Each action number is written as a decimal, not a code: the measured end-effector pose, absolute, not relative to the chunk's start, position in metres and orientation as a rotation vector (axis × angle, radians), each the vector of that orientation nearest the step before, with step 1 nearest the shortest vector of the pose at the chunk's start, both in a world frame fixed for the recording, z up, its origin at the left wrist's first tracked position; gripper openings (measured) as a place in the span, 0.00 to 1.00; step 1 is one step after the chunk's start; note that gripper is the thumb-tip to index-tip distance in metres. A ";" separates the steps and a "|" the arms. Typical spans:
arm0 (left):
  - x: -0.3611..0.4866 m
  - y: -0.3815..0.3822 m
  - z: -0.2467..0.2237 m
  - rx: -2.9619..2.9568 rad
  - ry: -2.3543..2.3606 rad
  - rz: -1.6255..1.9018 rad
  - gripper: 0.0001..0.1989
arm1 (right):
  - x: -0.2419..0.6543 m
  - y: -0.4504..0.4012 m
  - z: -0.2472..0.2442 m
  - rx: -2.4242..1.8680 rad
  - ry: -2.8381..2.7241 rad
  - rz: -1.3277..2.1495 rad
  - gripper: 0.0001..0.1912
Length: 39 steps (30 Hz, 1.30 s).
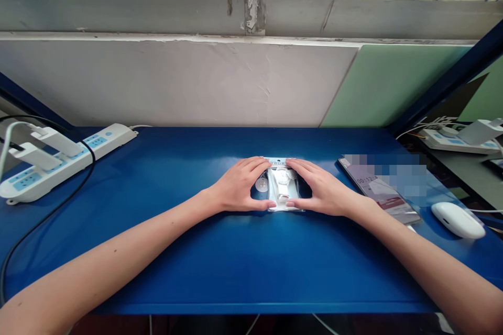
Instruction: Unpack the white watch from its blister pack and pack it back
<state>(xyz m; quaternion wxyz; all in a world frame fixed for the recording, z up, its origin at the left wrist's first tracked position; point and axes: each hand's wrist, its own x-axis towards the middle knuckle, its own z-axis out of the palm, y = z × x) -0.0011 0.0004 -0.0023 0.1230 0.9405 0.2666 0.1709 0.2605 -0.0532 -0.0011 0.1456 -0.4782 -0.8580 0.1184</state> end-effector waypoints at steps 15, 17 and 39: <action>0.001 0.001 -0.004 2.735 0.850 0.471 0.50 | 0.287 -0.044 0.007 -1.416 -2.610 0.476 0.66; 0.001 0.000 -0.004 2.736 0.853 0.461 0.50 | 0.287 -0.044 0.006 -1.410 -2.608 0.478 0.66; -0.001 -0.003 -0.004 2.684 0.870 0.365 0.52 | 0.289 -0.045 0.001 -1.326 -2.598 0.428 0.61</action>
